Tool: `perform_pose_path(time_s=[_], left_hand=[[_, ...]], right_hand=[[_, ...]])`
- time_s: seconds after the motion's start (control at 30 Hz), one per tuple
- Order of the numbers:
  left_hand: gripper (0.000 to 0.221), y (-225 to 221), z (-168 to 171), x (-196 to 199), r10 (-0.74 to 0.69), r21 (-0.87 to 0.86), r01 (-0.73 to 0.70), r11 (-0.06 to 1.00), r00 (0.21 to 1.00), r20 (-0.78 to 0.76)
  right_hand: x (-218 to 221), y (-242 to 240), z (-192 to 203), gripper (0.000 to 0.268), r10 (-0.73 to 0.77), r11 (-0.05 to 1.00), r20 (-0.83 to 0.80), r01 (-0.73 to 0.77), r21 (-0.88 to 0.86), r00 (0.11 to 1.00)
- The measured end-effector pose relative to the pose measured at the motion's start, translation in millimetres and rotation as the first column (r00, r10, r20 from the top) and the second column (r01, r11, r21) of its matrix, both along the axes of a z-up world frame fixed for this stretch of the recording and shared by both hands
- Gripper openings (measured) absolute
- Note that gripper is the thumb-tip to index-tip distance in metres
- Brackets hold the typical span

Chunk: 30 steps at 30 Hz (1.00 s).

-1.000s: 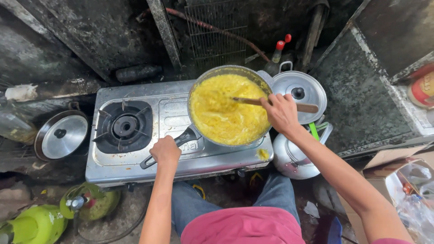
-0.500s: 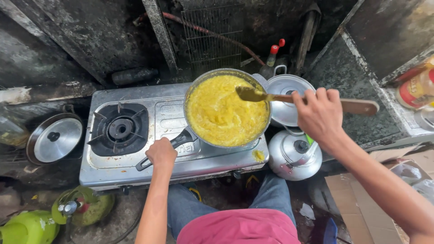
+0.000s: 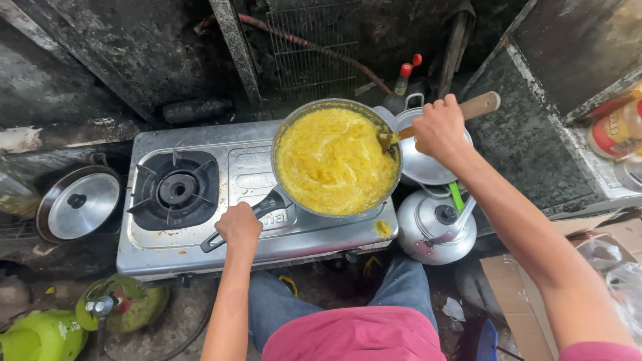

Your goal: Stirring a thick yellow mixture in a pan on a gas stove using a wooden spatula to ensure even cooking.

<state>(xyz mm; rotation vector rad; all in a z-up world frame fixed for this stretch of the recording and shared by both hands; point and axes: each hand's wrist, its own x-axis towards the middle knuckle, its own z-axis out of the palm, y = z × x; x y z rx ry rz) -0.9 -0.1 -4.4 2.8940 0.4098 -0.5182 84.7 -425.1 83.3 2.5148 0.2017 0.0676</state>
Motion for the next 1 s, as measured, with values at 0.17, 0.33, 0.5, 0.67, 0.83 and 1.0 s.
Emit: perform_pose_path(time_s=[0.17, 0.33, 0.5, 0.67, 0.83, 1.0], left_hand=[[0.012, -0.1, -10.1, 4.0, -0.017, 0.01, 0.016, 1.0, 1.0, 0.021], [0.013, -0.3, 9.6, 0.4, -0.002, -0.003, 0.002, 1.0, 1.0, 0.005], [0.013, -2.7, 9.0, -1.5, -0.001, -0.007, 0.001, 1.0, 1.0, -0.004], [0.012, -0.2, -3.6, -1.7, -0.006, 0.003, 0.006, 1.0, 1.0, 0.023], [0.012, -0.5, -1.8, -0.1, -0.007, -0.003, 0.007, 1.0, 1.0, 0.018], [0.013, 2.3, -6.2, -1.9, -0.006, 0.015, 0.006, 1.0, 1.0, 0.015]], right_hand=[[-13.8, -30.4, -54.8, 0.023, 0.053, 0.983, 0.194, -0.086, 0.163, 0.979], [-30.9, -12.9, -100.4, 0.021, 0.01, 0.931, 0.249, -0.1, 0.35, 0.968], [-59.0, 8.1, -106.8, 0.017, -0.059, 0.875, 0.38, -0.135, 0.465, 0.923], [-83.9, 25.7, -110.8, 0.017, 0.005, 0.872, 0.511, -0.254, 0.419, 0.86], [-108.1, 37.5, -95.4, 0.017, 0.144, 0.865, 0.65, -0.414, 0.284, 0.747], [-142.7, 31.7, -62.0, 0.028, 0.233, 0.867, 0.633, -0.453, 0.208, 0.738]])
